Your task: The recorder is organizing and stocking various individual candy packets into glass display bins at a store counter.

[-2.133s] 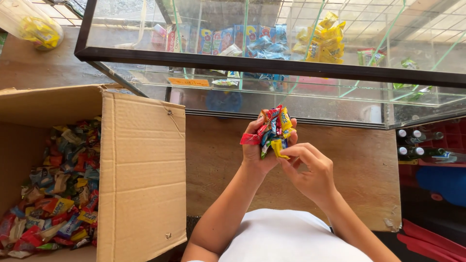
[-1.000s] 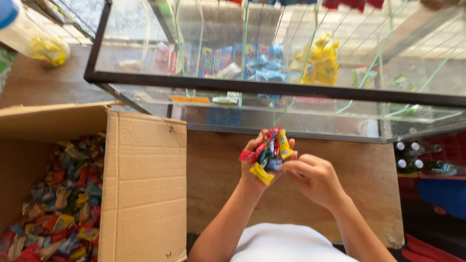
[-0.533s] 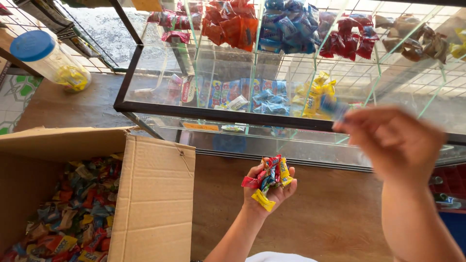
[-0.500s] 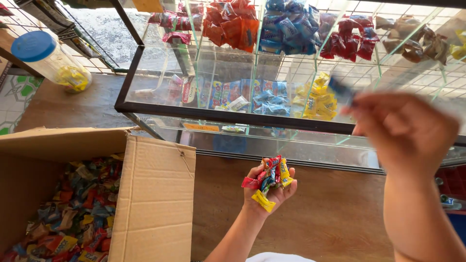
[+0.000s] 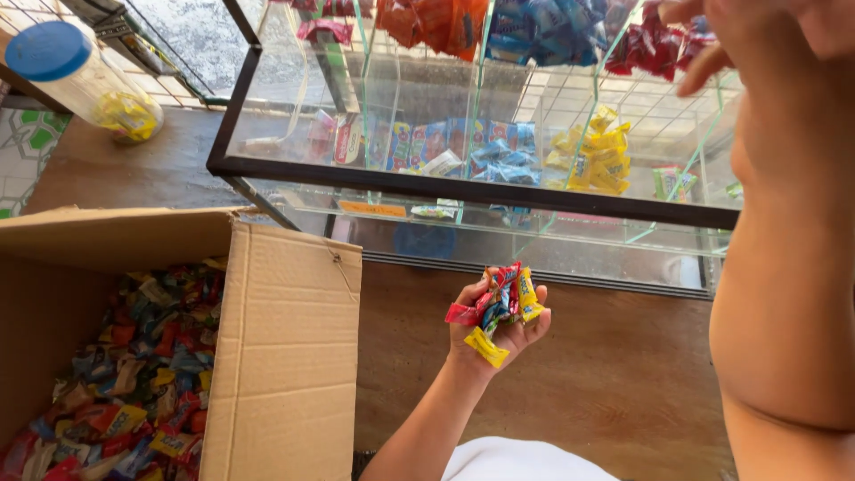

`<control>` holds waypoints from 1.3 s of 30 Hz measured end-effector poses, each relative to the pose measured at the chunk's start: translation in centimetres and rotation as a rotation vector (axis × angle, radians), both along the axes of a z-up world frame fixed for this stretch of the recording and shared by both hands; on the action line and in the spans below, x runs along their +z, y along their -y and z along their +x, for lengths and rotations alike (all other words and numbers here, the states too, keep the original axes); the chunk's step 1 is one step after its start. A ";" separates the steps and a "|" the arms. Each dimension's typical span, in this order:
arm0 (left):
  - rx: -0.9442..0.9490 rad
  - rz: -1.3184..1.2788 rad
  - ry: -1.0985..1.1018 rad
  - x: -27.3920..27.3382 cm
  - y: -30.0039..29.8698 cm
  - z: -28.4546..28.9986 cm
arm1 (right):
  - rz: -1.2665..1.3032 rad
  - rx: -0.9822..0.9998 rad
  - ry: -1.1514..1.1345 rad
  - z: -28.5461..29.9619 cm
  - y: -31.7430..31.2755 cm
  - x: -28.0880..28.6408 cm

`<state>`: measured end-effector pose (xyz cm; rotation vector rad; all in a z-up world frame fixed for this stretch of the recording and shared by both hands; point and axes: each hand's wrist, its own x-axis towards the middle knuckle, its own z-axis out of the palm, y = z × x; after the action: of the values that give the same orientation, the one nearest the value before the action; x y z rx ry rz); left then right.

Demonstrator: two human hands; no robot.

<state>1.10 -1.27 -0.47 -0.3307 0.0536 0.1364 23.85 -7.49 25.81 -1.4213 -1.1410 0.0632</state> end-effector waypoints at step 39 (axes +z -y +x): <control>0.001 0.278 -0.103 -1.6 2.6 0.8 | -0.613 -0.080 0.606 -15.6 7.3 -18.0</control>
<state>1.85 -3.91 -2.08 -0.0456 0.1353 0.1599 8.29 -14.75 7.78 -2.1153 -1.6430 -0.0903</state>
